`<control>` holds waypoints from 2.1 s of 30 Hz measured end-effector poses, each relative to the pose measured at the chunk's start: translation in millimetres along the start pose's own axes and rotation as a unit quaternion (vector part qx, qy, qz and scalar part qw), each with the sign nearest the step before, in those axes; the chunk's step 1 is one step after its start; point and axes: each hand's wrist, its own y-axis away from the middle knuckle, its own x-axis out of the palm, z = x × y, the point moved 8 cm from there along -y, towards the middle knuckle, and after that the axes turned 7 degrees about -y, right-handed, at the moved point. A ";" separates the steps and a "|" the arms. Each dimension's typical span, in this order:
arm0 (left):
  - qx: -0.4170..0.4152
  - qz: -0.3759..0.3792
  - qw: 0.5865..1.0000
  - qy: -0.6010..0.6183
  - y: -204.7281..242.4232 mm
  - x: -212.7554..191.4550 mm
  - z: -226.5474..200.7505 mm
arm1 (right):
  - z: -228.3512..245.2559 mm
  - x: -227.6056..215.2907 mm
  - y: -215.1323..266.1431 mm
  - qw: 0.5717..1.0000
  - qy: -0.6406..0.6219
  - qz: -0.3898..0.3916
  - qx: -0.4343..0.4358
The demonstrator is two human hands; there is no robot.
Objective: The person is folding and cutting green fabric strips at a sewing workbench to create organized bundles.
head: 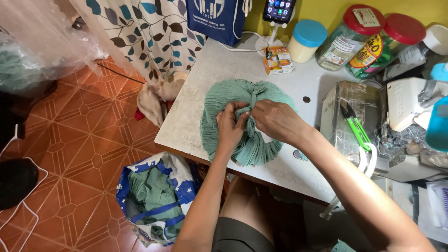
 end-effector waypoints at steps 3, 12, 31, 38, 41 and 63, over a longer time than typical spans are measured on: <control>0.001 0.003 1.000 -0.003 0.9 -1.2 -4.2 | -4.5 0.2 -0.8 0.997 -0.067 -0.012 0.026; 0.003 -0.012 1.000 0.011 0.0 -0.3 -4.3 | 3.5 0.7 14.5 0.981 -0.122 -0.145 0.046; -0.042 -0.069 0.994 0.068 -3.4 0.5 13.1 | 28.4 8.8 40.3 0.950 -0.247 -0.176 0.080; -0.058 -0.033 0.992 0.107 -3.1 3.1 17.1 | 7.0 -41.3 54.9 0.911 -0.234 -0.280 0.193; -0.064 -0.008 0.990 0.124 -3.3 2.5 12.7 | 5.9 -50.0 55.4 0.892 -0.208 -0.346 0.204; 0.036 0.052 0.993 0.103 0.7 -7.8 -20.9 | 36.3 -21.1 59.8 0.871 -0.209 -0.369 0.249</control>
